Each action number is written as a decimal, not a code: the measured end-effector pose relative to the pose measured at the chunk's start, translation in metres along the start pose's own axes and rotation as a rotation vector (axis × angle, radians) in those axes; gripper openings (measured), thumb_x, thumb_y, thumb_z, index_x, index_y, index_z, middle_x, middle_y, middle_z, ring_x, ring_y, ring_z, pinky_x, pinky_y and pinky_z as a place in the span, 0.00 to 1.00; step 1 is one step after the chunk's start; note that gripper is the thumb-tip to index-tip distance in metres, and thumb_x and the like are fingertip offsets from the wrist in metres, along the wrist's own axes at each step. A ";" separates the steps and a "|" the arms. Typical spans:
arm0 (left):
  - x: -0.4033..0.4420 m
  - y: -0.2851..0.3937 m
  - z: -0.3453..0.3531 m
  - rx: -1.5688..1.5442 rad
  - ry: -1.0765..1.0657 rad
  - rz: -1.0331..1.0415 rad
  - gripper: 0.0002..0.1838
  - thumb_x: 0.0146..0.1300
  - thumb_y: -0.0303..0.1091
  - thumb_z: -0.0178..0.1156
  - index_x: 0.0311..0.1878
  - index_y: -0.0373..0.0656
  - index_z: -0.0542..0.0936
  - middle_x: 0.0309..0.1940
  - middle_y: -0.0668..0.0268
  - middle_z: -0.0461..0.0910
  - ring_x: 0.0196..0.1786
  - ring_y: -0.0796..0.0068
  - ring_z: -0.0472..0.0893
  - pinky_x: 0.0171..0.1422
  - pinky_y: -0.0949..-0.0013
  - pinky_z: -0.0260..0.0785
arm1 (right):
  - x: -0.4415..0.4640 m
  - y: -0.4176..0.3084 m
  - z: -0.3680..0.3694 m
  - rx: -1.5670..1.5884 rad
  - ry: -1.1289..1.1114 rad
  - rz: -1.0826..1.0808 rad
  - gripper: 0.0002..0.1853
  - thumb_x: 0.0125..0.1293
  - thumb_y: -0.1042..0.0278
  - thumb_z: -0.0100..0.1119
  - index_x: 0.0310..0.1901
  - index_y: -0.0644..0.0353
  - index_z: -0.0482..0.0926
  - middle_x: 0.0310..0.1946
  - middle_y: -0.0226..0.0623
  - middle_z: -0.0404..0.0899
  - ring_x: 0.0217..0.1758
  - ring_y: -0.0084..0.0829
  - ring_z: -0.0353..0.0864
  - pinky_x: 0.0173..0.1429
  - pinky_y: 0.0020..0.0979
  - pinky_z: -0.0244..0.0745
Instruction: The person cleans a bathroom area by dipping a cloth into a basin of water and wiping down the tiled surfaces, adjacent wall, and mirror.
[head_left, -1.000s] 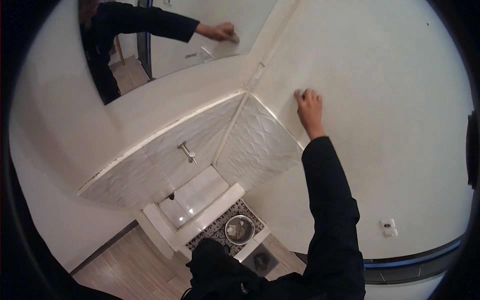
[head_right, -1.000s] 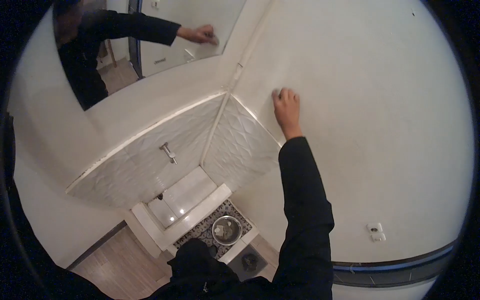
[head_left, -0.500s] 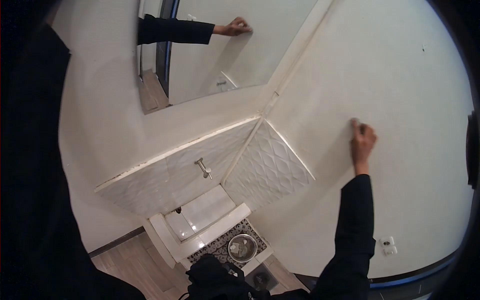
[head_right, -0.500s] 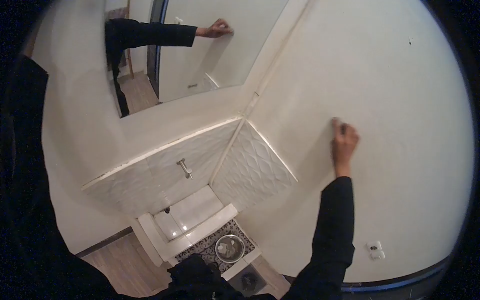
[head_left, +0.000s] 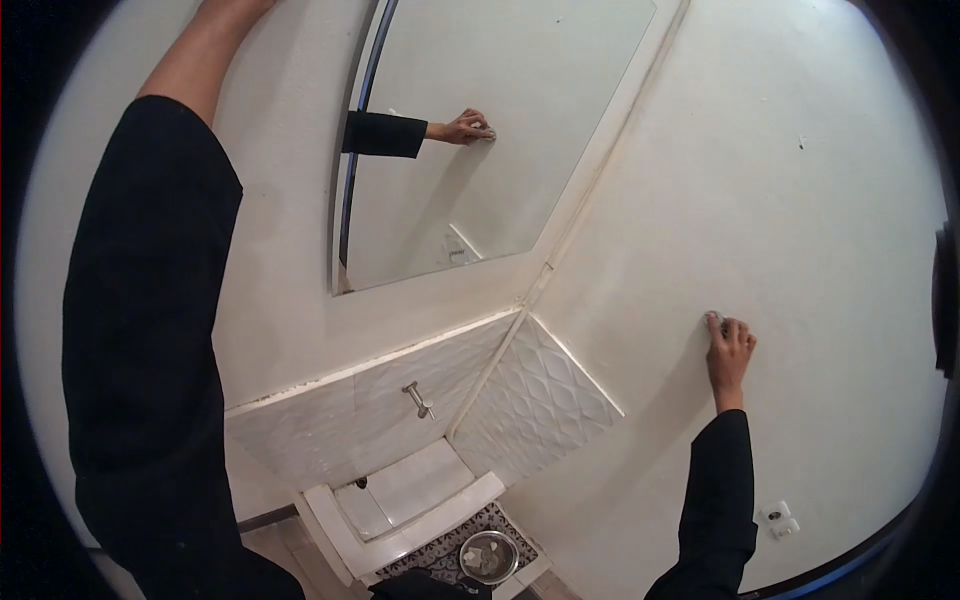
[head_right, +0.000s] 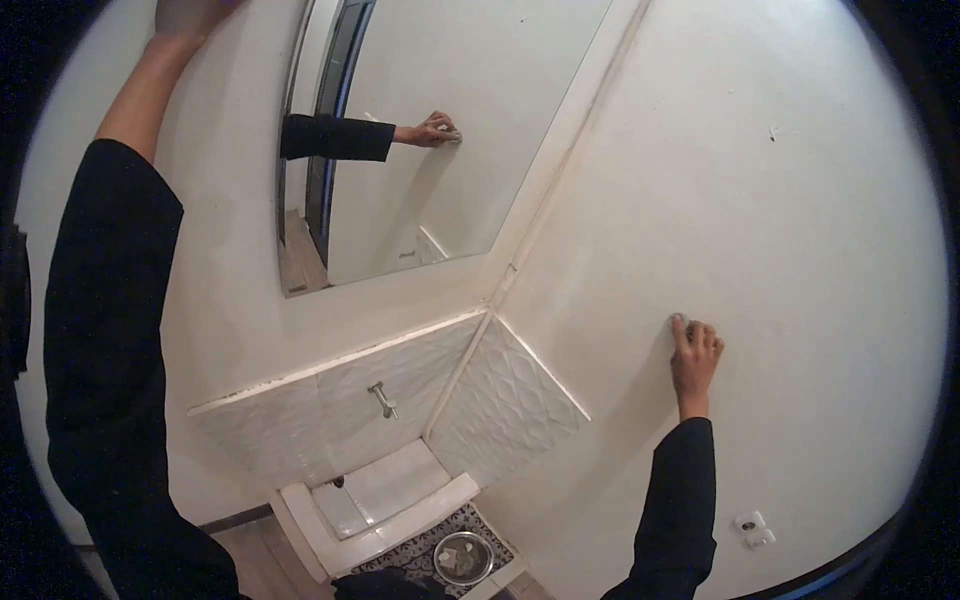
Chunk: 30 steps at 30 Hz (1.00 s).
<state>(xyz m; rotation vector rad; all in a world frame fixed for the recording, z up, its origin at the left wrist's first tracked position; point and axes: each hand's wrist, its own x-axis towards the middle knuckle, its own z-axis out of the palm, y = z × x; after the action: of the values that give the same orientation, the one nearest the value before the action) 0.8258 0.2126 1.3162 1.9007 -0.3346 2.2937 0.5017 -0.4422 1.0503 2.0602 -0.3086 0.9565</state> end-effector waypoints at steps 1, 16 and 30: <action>0.000 0.002 0.000 0.010 0.012 0.005 0.11 0.62 0.33 0.57 0.24 0.43 0.70 0.16 0.66 0.67 0.19 0.75 0.63 0.26 0.63 0.62 | 0.000 0.011 0.003 -0.047 0.052 0.013 0.25 0.61 0.75 0.59 0.60 0.47 0.82 0.48 0.33 0.78 0.55 0.37 0.75 0.56 0.41 0.65; 0.002 0.006 -0.005 0.006 0.052 -0.005 0.11 0.58 0.32 0.58 0.22 0.42 0.71 0.15 0.64 0.68 0.17 0.74 0.64 0.24 0.63 0.62 | 0.110 -0.025 0.019 0.124 0.235 0.183 0.24 0.58 0.82 0.57 0.55 0.50 0.85 0.44 0.40 0.77 0.49 0.42 0.76 0.50 0.41 0.71; 0.003 -0.001 0.013 0.099 0.209 0.143 0.16 0.64 0.42 0.59 0.24 0.43 0.76 0.22 0.58 0.82 0.21 0.63 0.81 0.25 0.59 0.75 | 0.101 -0.027 0.028 0.055 0.361 0.123 0.22 0.56 0.78 0.57 0.53 0.49 0.85 0.40 0.35 0.76 0.45 0.37 0.75 0.45 0.39 0.67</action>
<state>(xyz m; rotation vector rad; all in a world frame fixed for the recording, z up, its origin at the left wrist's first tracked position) 0.8374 0.2104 1.3216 1.7078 -0.3465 2.6202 0.5989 -0.4359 1.0972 1.8874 -0.2193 1.4003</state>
